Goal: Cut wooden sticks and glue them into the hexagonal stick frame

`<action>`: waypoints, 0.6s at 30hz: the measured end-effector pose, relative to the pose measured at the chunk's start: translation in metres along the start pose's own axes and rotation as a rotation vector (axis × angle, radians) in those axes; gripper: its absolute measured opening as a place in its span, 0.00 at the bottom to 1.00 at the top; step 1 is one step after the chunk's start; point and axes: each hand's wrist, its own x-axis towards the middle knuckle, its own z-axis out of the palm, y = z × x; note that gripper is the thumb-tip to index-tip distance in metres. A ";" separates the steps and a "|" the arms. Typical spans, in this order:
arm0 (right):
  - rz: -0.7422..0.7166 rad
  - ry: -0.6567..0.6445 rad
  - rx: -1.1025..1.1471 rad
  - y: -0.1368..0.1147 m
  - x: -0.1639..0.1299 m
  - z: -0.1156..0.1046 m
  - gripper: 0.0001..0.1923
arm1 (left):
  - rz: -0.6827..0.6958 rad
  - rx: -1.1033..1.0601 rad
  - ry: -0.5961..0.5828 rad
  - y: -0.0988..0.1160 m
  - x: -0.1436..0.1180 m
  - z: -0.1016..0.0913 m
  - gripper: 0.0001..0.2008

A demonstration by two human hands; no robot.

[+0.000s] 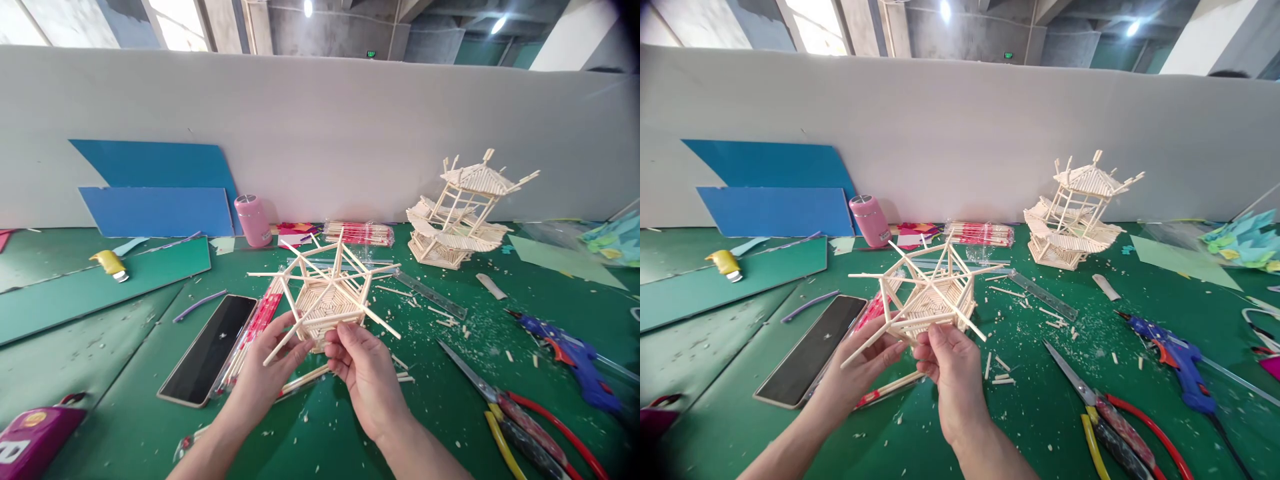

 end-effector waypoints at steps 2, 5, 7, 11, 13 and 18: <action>-0.001 0.002 -0.008 -0.001 0.000 0.000 0.11 | -0.027 0.045 0.098 -0.007 -0.007 -0.001 0.23; -0.011 0.022 0.006 -0.001 0.000 0.000 0.11 | -0.014 0.136 0.173 -0.013 -0.017 -0.001 0.16; -0.022 0.034 0.014 0.000 0.001 0.001 0.11 | 0.003 0.187 0.186 -0.014 -0.019 0.000 0.13; -0.057 0.035 0.001 0.002 0.004 0.003 0.12 | 0.072 0.239 0.153 -0.015 -0.010 0.004 0.14; -0.076 0.037 -0.013 0.004 0.005 0.004 0.12 | 0.104 0.234 0.104 -0.018 -0.003 0.006 0.12; -0.092 0.034 -0.069 0.007 0.000 0.003 0.13 | 0.128 0.205 0.085 -0.023 0.005 0.007 0.09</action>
